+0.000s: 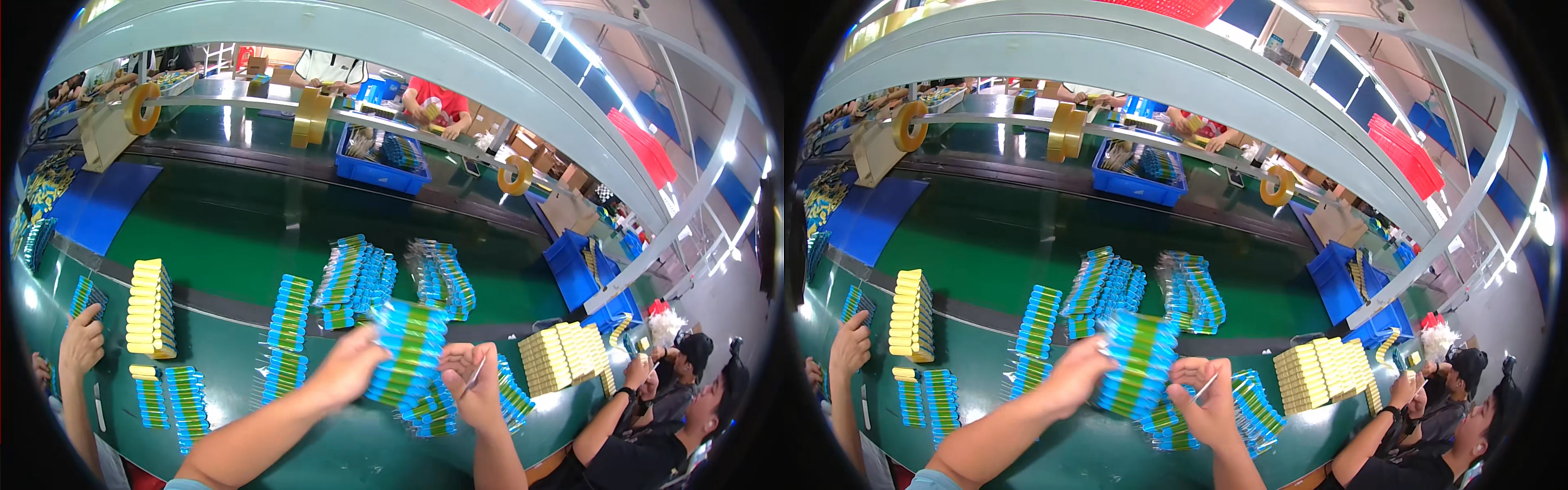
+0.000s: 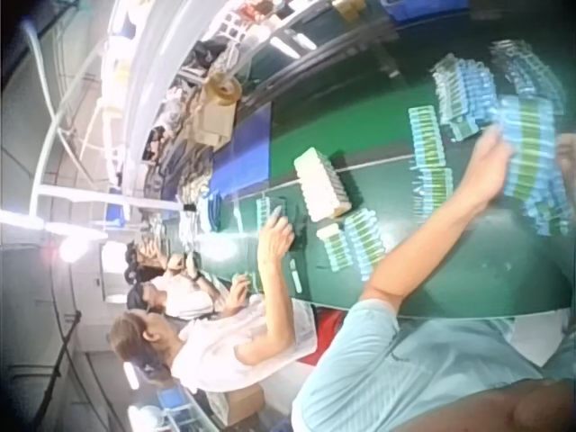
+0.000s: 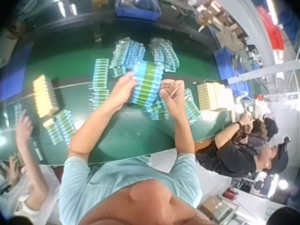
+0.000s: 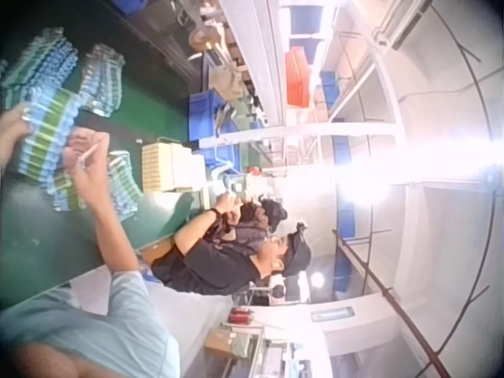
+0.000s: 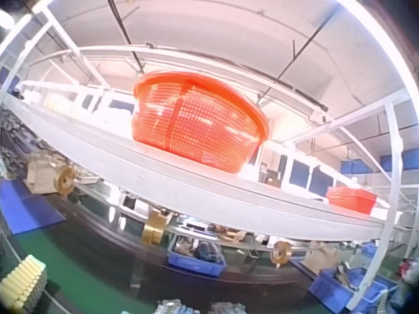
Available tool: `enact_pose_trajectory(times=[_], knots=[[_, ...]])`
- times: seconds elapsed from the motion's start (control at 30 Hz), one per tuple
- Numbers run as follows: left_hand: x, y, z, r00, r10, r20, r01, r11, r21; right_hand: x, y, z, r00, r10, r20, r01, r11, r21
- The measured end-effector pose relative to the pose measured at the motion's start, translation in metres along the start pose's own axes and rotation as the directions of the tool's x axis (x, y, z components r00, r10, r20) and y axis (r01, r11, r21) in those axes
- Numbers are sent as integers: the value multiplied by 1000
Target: The person aligns strips of plastic-wrapped sticks on the table, cuts through the film using a small blade to separate them, and folds and stacks the finished bundles.
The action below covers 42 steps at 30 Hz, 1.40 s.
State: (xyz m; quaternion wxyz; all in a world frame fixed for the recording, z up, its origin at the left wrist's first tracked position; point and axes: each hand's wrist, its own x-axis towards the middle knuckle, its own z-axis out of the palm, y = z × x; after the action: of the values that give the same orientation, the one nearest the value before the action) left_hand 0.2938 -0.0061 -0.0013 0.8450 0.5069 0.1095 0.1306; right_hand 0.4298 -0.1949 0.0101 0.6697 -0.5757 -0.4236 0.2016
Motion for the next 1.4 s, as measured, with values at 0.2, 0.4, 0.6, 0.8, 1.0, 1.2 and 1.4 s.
enact_pose_trajectory(times=[0.2, 0.4, 0.6, 0.8, 1.0, 1.2, 1.4], knots=[[-6, 1, 20, 1000, 22, -16, -17, 966, 256, 19, -9, -7, 991, 55, -120, -80, 972, -222], [2, -20, -30, 987, 158, 12, -72, 382, 921, 18, -7, -12, 882, 459, 103, -401, 848, -347], [7, -50, -33, 963, 243, 119, -202, 354, 913, -2, 27, -3, 909, 415, -35, -363, 750, -553], [6, -22, -16, 989, -13, 150, -97, 707, 701, -17, 43, 0, 997, -59, 47, 73, 588, -806], [9, -24, -18, 966, -137, 219, -10, 825, 565, -18, 27, -6, 992, 124, -35, -111, 688, -717], [13, -38, -25, 928, -132, 347, 35, 961, 274, -24, 22, -20, 990, 105, 95, -46, 873, -486], [8, -34, -25, 802, -66, 593, -64, 978, 196, -29, 14, -26, 984, 180, -13, -177, 976, 128]])
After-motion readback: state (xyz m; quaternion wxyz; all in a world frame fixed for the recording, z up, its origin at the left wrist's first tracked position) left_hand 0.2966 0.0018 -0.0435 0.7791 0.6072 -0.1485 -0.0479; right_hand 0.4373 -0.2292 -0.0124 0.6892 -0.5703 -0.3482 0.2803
